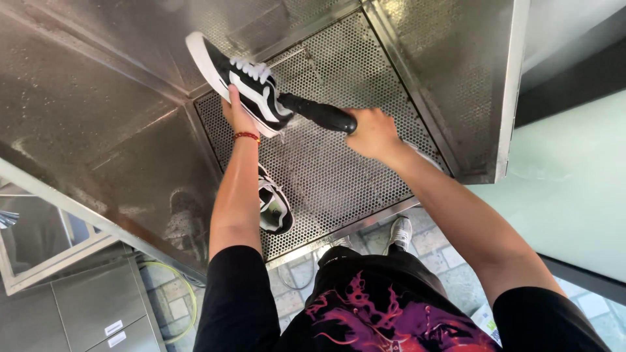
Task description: Wash a pair of shoes using a specialized shoe washing machine and a high-pressure water sprayer.
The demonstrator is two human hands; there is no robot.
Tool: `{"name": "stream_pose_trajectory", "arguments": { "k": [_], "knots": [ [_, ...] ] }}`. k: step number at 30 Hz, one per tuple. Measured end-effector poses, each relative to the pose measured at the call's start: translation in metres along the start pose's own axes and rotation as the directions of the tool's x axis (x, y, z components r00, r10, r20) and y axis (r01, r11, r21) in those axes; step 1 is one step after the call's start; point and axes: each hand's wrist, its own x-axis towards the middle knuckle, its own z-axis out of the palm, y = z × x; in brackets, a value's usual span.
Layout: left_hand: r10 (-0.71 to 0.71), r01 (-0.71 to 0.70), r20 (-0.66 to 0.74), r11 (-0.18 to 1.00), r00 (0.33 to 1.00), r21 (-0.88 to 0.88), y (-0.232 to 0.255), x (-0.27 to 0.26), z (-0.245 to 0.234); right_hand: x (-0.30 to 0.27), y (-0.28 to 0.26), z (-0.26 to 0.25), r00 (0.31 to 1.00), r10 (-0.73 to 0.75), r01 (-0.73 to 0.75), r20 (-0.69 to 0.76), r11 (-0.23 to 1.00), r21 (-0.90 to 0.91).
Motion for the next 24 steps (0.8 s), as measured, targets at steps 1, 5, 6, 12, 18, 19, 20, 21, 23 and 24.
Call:
{"name": "stream_pose_trajectory", "arguments": {
  "k": [1, 5, 6, 12, 18, 19, 20, 21, 23, 24],
  "knots": [
    [-0.006, 0.006, 0.002, 1.000, 1.000, 0.003, 0.007, 0.002, 0.005, 0.000, 0.004, 0.001, 1.000, 0.006, -0.006, 0.001, 1.000, 0.002],
    [0.125, -0.143, 0.109, 0.974, 0.986, 0.176, 0.025, 0.020, 0.030, -0.001, 0.025, 0.007, 0.998, 0.061, -0.061, 0.028, 0.998, 0.012],
    [0.160, -0.194, 0.159, 0.955, 0.974, 0.226, 0.030, 0.023, 0.032, -0.004, 0.032, 0.011, 0.996, 0.090, -0.091, 0.022, 0.995, 0.040],
    [0.210, -0.563, 0.539, 0.500, 0.816, 0.658, 0.088, 0.018, 0.086, -0.019, 0.071, 0.026, 0.985, 0.172, -0.166, -0.029, 0.975, 0.151],
    [0.147, -0.848, 0.836, 0.113, 0.529, 0.517, 0.142, 0.001, 0.149, -0.028, 0.072, 0.018, 0.979, 0.175, -0.142, -0.101, 0.950, 0.277],
    [0.146, -0.849, 0.836, 0.107, 0.529, 0.518, 0.148, 0.001, 0.156, -0.029, 0.074, 0.018, 0.980, 0.172, -0.138, -0.101, 0.950, 0.282],
    [0.142, -0.887, 0.875, 0.060, 0.462, 0.459, 0.154, 0.000, 0.162, -0.030, 0.075, 0.019, 0.980, 0.177, -0.140, -0.090, 0.938, 0.317],
    [0.133, -0.918, 0.910, 0.012, 0.394, 0.396, 0.159, -0.001, 0.169, -0.031, 0.076, 0.019, 0.980, 0.181, -0.143, -0.078, 0.925, 0.352],
    [0.122, -0.872, 0.869, 0.171, 0.480, 0.458, 0.155, -0.001, 0.162, -0.038, 0.072, 0.014, 0.981, 0.180, -0.138, -0.076, 0.914, 0.381],
    [0.098, -0.797, 0.823, 0.333, 0.560, 0.503, 0.151, 0.000, 0.160, -0.042, 0.070, 0.011, 0.980, 0.185, -0.139, -0.077, 0.905, 0.403]
  ]
}}
